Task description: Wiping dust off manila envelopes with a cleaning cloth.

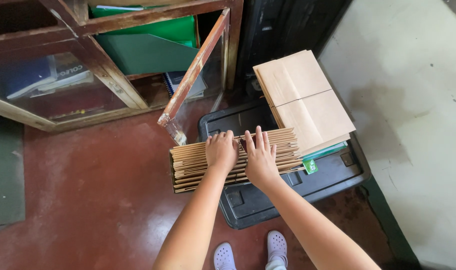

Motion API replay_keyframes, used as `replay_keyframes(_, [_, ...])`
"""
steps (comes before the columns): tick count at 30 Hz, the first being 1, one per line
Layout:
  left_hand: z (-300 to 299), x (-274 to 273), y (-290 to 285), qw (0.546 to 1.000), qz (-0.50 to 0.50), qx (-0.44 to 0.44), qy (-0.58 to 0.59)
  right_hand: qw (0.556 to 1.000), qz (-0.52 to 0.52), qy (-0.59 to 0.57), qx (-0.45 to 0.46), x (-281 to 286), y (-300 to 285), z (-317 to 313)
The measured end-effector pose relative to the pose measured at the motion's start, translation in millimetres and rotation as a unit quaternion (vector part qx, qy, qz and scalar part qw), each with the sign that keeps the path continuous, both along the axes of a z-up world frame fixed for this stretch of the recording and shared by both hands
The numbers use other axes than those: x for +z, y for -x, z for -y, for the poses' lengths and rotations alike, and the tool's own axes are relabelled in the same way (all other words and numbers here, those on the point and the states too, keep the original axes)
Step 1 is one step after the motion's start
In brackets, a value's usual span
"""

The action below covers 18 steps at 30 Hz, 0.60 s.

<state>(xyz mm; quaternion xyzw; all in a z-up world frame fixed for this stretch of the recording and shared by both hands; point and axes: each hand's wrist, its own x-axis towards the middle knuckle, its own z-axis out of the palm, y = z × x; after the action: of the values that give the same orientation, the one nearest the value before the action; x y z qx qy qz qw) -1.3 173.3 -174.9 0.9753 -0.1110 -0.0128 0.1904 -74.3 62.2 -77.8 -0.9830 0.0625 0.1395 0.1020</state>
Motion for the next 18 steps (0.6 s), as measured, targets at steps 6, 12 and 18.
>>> replay_keyframes(6, [1.6, 1.6, -0.5, 1.000, -0.003, 0.004, 0.003, 1.000, -0.012, 0.015, 0.016, -10.5, -6.8, -0.4])
replay_keyframes(12, [0.2, 8.9, -5.3, 0.999, -0.028, -0.001, -0.019, 1.000, -0.005, 0.017, 0.016, -36.1, -14.3, 8.0])
replay_keyframes(18, [2.3, 20.3, -1.5, 0.995, -0.072, -0.030, -0.060, 0.999, -0.012, 0.017, 0.026, -37.7, -12.5, 15.5])
